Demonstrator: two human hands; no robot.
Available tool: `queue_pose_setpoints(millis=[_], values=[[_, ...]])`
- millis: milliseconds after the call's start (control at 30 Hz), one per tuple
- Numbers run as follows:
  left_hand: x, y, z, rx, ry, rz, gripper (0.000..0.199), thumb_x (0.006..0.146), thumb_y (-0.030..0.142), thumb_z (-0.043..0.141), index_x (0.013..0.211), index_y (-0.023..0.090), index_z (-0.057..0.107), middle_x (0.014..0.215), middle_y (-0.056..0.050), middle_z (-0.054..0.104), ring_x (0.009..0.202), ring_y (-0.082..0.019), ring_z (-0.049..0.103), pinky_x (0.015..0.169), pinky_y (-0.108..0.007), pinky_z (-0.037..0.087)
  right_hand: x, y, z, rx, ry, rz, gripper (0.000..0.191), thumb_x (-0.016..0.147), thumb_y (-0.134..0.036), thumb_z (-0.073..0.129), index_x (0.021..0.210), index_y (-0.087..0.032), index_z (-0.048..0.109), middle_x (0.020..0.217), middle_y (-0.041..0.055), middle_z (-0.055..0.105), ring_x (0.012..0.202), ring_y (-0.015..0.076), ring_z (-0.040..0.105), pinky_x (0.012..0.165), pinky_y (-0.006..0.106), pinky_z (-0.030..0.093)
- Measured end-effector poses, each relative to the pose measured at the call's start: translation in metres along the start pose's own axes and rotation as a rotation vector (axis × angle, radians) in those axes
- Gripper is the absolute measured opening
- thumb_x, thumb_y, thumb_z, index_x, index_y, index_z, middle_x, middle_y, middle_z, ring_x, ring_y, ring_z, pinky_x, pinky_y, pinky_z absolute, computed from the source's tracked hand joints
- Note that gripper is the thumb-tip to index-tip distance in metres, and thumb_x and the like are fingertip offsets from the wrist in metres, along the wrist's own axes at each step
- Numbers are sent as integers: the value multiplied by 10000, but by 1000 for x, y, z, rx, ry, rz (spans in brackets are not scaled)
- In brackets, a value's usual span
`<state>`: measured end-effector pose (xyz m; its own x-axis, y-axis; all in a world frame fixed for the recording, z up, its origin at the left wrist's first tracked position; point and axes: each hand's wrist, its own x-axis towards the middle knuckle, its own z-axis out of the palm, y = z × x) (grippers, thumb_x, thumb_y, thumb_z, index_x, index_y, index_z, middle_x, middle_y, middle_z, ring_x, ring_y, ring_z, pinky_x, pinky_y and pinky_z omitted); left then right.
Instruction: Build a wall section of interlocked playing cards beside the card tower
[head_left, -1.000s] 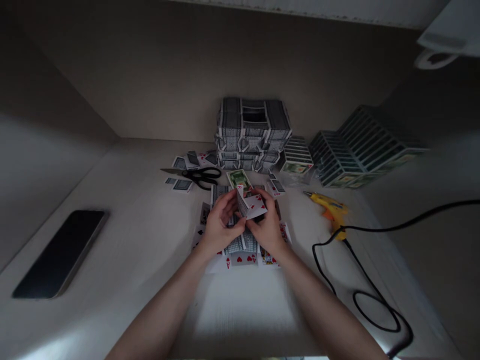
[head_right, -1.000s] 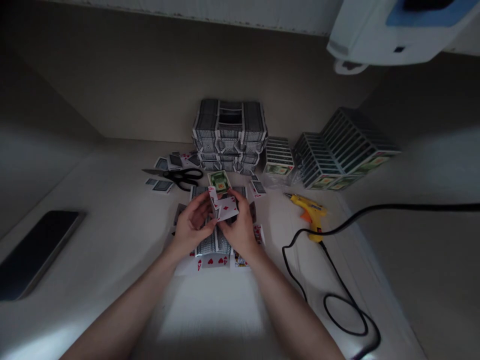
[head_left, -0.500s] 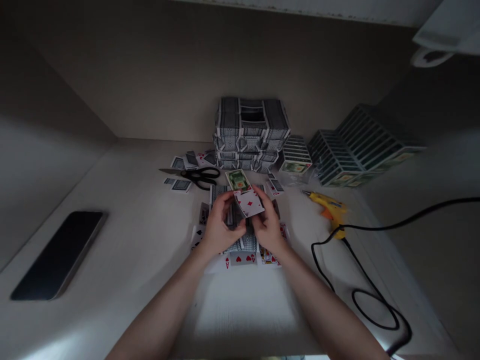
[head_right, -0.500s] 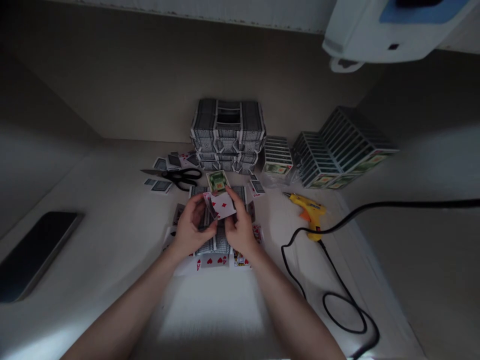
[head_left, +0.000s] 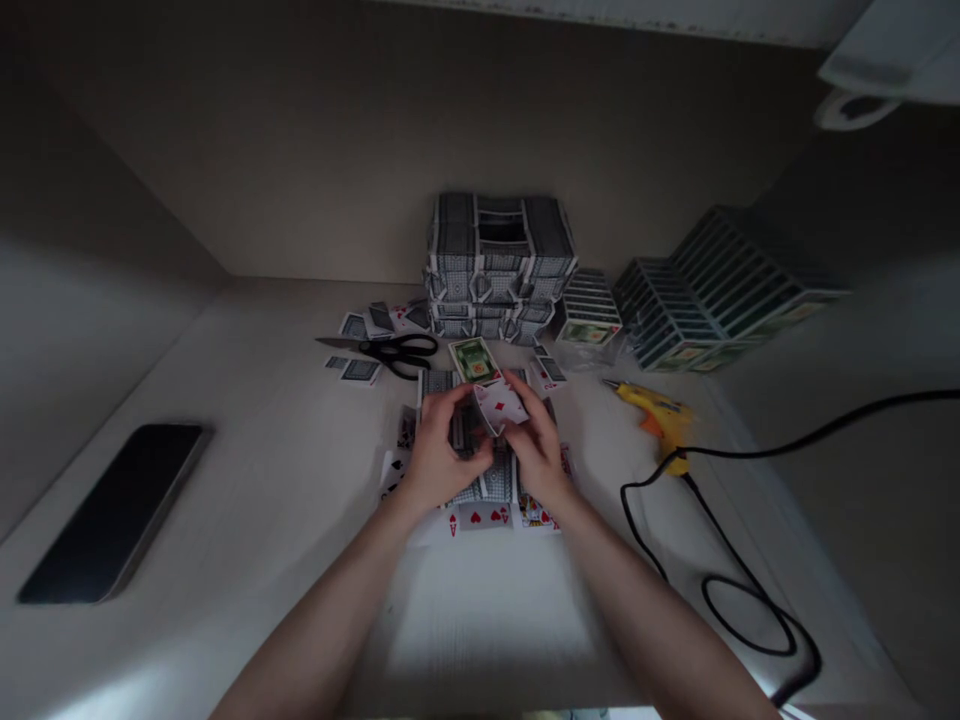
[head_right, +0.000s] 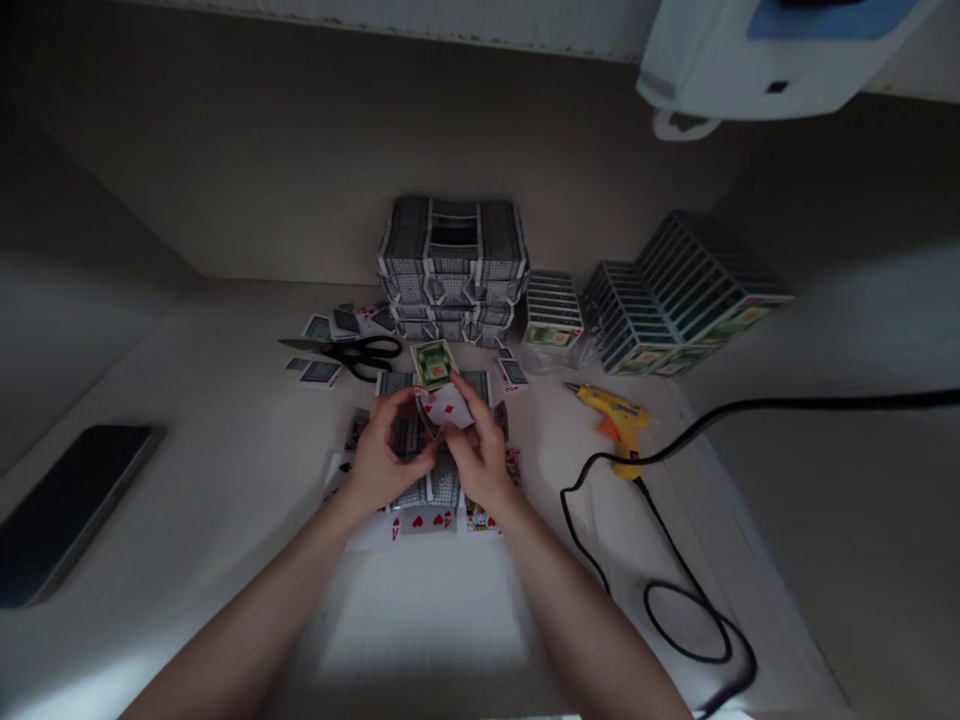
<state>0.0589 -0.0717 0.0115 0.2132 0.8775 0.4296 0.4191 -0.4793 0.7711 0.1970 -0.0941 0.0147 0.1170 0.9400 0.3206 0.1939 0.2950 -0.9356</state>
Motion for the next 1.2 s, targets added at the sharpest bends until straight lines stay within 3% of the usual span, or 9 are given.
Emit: queue_pose_setpoints(millis=[233,467,767,867,1033,1200], values=[[1,1,1,36,-47,24,617,671,132,594,1251,229,407,1159,-76,526,1060,-225,517,904,-391,448,1,11,4,-107,97,39,469,903,-352,363,1361,-254,345,1410,35,387,1310,173,331,1072,409,288],[0,-2,3,32,-19,-7,629,682,117,571,1276,231,399,1243,-89,457,1110,-223,501,926,-393,459,1,14,5,-28,33,57,454,915,-430,312,1303,-239,448,1322,45,501,1246,182,430,1055,399,330],[0,-1,2,133,-7,17,595,717,132,568,1281,224,403,1239,-91,458,1147,-231,470,961,-405,437,-2,14,4,-41,-74,43,434,911,-424,331,1282,-250,473,1298,33,526,1206,180,475,1022,383,371],[0,0,2,156,-7,18,601,714,122,569,1282,231,403,1233,-87,463,1147,-234,467,974,-414,424,-1,14,5,1,-48,74,407,896,-437,366,1204,-246,551,1201,34,601,1145,199,525,983,390,405],[0,1,0,159,-30,41,603,722,121,559,1290,238,393,1237,-78,460,1157,-224,460,986,-403,414,2,13,4,91,-61,196,371,844,-484,440,873,-200,676,815,11,681,797,179,615,719,297,507],[0,0,0,157,-29,45,595,728,115,547,1290,241,397,1246,-77,452,1174,-220,451,994,-397,410,5,11,4,157,-68,240,314,805,-468,500,847,-211,675,798,-6,665,770,172,591,721,294,492]])
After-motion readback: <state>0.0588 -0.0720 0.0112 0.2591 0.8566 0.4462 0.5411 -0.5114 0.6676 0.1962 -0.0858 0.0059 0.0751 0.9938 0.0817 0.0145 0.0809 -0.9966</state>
